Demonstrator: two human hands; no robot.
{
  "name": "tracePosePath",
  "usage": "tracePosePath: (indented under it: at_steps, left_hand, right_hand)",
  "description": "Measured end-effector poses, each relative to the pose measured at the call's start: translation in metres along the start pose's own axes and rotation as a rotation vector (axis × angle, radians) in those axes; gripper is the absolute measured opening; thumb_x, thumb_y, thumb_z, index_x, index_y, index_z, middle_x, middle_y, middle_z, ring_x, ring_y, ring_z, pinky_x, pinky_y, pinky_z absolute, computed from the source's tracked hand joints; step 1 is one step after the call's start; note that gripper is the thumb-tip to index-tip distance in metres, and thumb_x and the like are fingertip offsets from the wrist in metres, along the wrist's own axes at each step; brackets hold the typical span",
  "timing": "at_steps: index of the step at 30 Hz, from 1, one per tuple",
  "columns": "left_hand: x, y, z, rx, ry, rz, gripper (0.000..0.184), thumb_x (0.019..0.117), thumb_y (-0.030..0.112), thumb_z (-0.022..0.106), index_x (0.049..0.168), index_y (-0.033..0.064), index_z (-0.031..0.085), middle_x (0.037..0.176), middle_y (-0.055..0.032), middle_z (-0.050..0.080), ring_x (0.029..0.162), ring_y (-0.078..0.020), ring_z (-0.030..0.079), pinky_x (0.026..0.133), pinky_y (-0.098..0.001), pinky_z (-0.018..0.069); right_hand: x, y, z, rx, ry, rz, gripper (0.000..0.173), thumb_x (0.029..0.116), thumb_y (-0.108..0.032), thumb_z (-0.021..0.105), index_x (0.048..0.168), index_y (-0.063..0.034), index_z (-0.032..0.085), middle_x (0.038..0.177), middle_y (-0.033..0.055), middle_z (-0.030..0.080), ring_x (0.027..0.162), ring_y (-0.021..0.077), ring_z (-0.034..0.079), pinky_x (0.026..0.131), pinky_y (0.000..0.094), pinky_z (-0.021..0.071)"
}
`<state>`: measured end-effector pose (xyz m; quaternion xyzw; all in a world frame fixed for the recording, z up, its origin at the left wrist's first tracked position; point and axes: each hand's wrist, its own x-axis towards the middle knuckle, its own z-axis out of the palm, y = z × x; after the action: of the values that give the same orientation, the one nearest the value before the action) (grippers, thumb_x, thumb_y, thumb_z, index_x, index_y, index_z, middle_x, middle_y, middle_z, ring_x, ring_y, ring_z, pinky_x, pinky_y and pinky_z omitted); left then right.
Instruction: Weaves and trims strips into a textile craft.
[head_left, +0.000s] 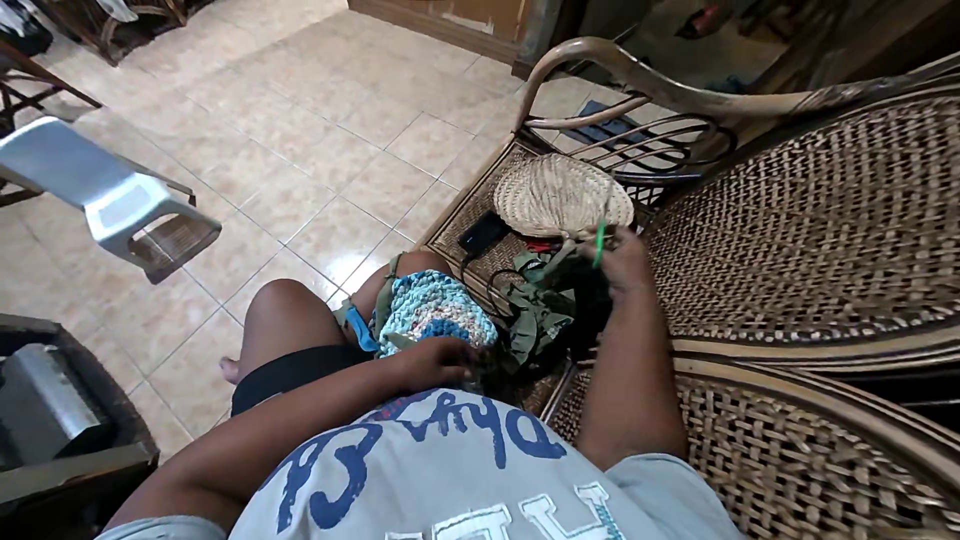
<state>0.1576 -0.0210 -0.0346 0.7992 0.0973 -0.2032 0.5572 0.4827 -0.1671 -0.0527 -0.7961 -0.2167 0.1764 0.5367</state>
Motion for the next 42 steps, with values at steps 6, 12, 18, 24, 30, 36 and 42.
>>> tracePosePath:
  at_steps: [6,12,18,24,30,36,42]
  left_hand:
    - [0.000,0.001,0.000,0.000,0.049,0.020,0.037,0.1027,0.018,0.061,0.134,-0.0005,0.058,0.114,-0.0163,0.069,0.100,-0.0174,0.068,0.095,-0.0372,0.0540]
    - [-0.003,0.002,0.000,-0.041,0.266,0.143,0.034,0.1028,0.024,0.060,0.126,-0.0010,0.063,0.109,-0.0120,0.069,0.096,-0.0099,0.066,0.091,-0.0290,0.0540]
    - [-0.003,0.003,-0.002,-0.068,0.631,0.274,0.076,0.0922,0.030,0.074,0.153,0.0002,0.040,0.147,-0.0223,0.050,0.133,-0.0269,0.053,0.107,-0.0417,0.0477]
    - [-0.012,0.008,-0.005,-0.045,0.559,0.450,0.055,0.0979,0.022,0.066,0.144,-0.0046,0.050,0.129,-0.0180,0.064,0.118,-0.0165,0.063,0.104,-0.0350,0.0502]
    - [-0.023,0.015,-0.006,-0.301,0.485,0.334,0.027,0.0975,0.011,0.066,0.120,-0.0035,0.064,0.103,-0.0028,0.070,0.089,-0.0016,0.067,0.086,-0.0218,0.0566]
    - [-0.026,0.015,-0.011,-0.376,0.467,0.266,0.026,0.0965,0.006,0.067,0.121,-0.0030,0.064,0.102,-0.0025,0.072,0.089,-0.0037,0.069,0.087,-0.0240,0.0580]
    - [-0.024,0.012,-0.011,-0.448,0.572,0.195,0.015,0.0983,0.005,0.063,0.111,-0.0036,0.065,0.097,-0.0027,0.069,0.086,-0.0053,0.067,0.084,-0.0252,0.0581]
  right_hand:
    - [-0.032,-0.061,-0.035,0.529,-0.130,-0.276,0.040,0.0859,-0.004,0.064,0.123,-0.0130,0.054,0.088,-0.0094,0.067,0.072,0.0026,0.066,0.062,0.0215,0.0590]
    - [-0.059,-0.094,-0.011,0.704,-0.340,-0.442,0.041,0.0821,-0.013,0.075,0.120,-0.0164,0.060,0.090,-0.0092,0.072,0.075,0.0039,0.069,0.067,0.0226,0.0608]
    - [-0.083,-0.107,0.031,0.656,-0.657,-0.415,0.044,0.0782,-0.031,0.084,0.117,-0.0185,0.067,0.087,-0.0097,0.070,0.071,-0.0002,0.064,0.063,0.0170,0.0560]
    - [-0.094,-0.109,0.053,0.648,-0.906,-0.287,0.043,0.0775,-0.029,0.085,0.114,-0.0148,0.067,0.084,-0.0066,0.069,0.071,0.0011,0.064,0.063,0.0170,0.0553]
    - [-0.081,-0.101,0.047,0.676,-0.883,-0.320,0.040,0.0789,-0.029,0.085,0.114,-0.0156,0.069,0.083,-0.0067,0.070,0.070,0.0003,0.065,0.063,0.0161,0.0556]
    - [-0.078,-0.102,0.051,0.628,-0.792,-0.237,0.041,0.0738,-0.027,0.087,0.109,-0.0160,0.070,0.078,-0.0085,0.069,0.065,-0.0013,0.063,0.058,0.0149,0.0542]
    - [-0.074,-0.095,0.048,0.632,-0.739,-0.202,0.041,0.0748,-0.023,0.084,0.112,-0.0152,0.068,0.078,-0.0081,0.068,0.064,-0.0004,0.062,0.058,0.0160,0.0541]
